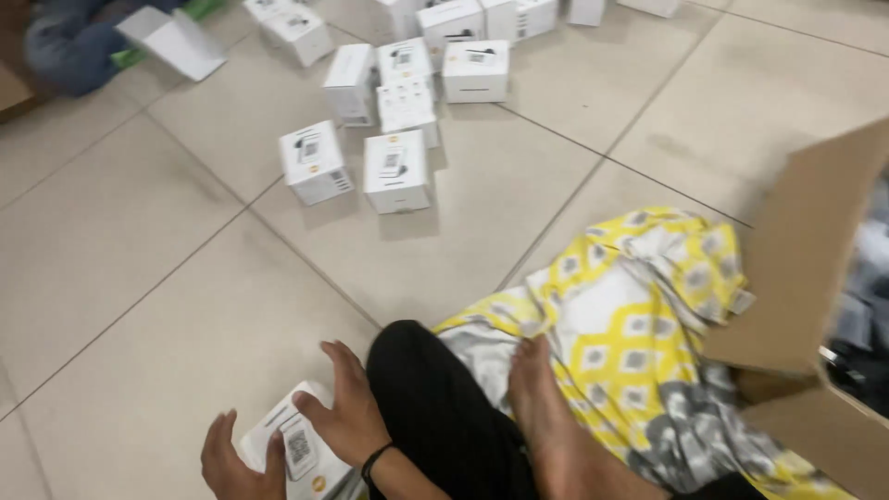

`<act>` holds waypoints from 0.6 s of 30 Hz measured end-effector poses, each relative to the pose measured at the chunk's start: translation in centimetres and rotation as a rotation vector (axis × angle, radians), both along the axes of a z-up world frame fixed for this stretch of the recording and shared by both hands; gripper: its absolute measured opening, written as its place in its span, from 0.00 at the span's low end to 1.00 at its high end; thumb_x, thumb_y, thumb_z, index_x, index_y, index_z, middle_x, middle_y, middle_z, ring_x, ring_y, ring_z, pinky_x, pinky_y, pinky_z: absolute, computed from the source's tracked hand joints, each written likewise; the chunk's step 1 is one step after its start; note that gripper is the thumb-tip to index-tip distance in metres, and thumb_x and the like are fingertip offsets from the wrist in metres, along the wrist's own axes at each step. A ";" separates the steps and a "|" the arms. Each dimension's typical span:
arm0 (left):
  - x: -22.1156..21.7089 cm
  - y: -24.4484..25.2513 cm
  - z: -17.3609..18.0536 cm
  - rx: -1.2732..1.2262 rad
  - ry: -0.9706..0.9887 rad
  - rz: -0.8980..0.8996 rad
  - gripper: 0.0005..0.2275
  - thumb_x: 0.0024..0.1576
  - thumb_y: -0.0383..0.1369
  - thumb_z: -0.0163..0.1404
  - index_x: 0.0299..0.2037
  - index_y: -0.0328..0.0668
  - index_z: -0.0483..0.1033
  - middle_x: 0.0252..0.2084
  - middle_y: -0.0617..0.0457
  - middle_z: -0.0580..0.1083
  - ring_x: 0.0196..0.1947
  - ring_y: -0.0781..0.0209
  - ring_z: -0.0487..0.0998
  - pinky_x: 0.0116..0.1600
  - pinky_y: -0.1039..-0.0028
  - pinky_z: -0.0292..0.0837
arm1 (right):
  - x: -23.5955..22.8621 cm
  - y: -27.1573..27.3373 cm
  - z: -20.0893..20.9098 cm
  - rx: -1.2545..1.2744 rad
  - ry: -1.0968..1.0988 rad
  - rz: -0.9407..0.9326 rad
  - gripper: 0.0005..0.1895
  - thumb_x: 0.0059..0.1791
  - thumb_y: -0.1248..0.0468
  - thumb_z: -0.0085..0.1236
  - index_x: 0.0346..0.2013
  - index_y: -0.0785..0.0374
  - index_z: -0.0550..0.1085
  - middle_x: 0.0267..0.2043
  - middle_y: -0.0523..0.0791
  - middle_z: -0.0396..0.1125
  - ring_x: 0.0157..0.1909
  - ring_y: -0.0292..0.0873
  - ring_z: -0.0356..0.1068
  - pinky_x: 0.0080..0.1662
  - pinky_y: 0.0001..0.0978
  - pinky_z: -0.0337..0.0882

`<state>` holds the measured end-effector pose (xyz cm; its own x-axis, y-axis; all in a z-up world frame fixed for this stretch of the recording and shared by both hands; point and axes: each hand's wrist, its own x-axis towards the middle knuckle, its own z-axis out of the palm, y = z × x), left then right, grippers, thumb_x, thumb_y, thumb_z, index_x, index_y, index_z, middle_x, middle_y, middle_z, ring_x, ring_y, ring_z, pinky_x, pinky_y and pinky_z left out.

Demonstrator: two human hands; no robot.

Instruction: The person packs electronic components and cables into individual product boxes.

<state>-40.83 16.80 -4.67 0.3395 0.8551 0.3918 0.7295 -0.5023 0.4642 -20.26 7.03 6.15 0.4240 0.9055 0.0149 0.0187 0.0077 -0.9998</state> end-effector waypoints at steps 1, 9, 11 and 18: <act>-5.3 1.4 -5.7 -0.017 0.063 0.134 0.36 0.48 0.37 0.60 0.67 0.31 0.62 0.67 0.32 0.64 0.70 0.37 0.61 0.71 0.50 0.57 | -2.6 1.1 -2.6 -0.128 0.029 -0.027 0.42 0.49 0.53 0.61 0.72 0.64 0.55 0.77 0.57 0.47 0.78 0.57 0.47 0.72 0.45 0.51; -10.0 0.9 -11.5 -0.101 -0.063 0.206 0.38 0.50 0.38 0.57 0.70 0.27 0.57 0.67 0.29 0.60 0.71 0.34 0.59 0.72 0.48 0.59 | -6.7 0.7 -4.9 -0.402 -0.329 0.400 0.44 0.50 0.59 0.61 0.73 0.64 0.48 0.78 0.61 0.39 0.79 0.64 0.35 0.74 0.56 0.41; -9.9 -0.1 -11.1 -0.135 -0.181 0.104 0.35 0.54 0.36 0.54 0.71 0.27 0.56 0.69 0.29 0.58 0.72 0.34 0.58 0.72 0.48 0.60 | -6.2 0.5 -6.9 -0.129 -0.112 0.238 0.40 0.49 0.62 0.61 0.73 0.60 0.55 0.78 0.60 0.41 0.80 0.61 0.40 0.73 0.52 0.50; 1.3 -3.4 10.4 -0.244 -0.460 -0.013 0.33 0.50 0.43 0.56 0.64 0.33 0.64 0.71 0.36 0.54 0.68 0.39 0.65 0.62 0.54 0.74 | 1.3 -1.1 0.6 -0.301 0.193 0.056 0.38 0.46 0.63 0.57 0.71 0.55 0.56 0.67 0.54 0.63 0.69 0.52 0.63 0.63 0.44 0.70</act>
<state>-39.49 13.45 5.74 0.1907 0.9369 0.2929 0.4171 -0.3475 0.8398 -19.01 5.90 6.80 0.3430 0.8789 -0.3315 -0.1629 -0.2919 -0.9425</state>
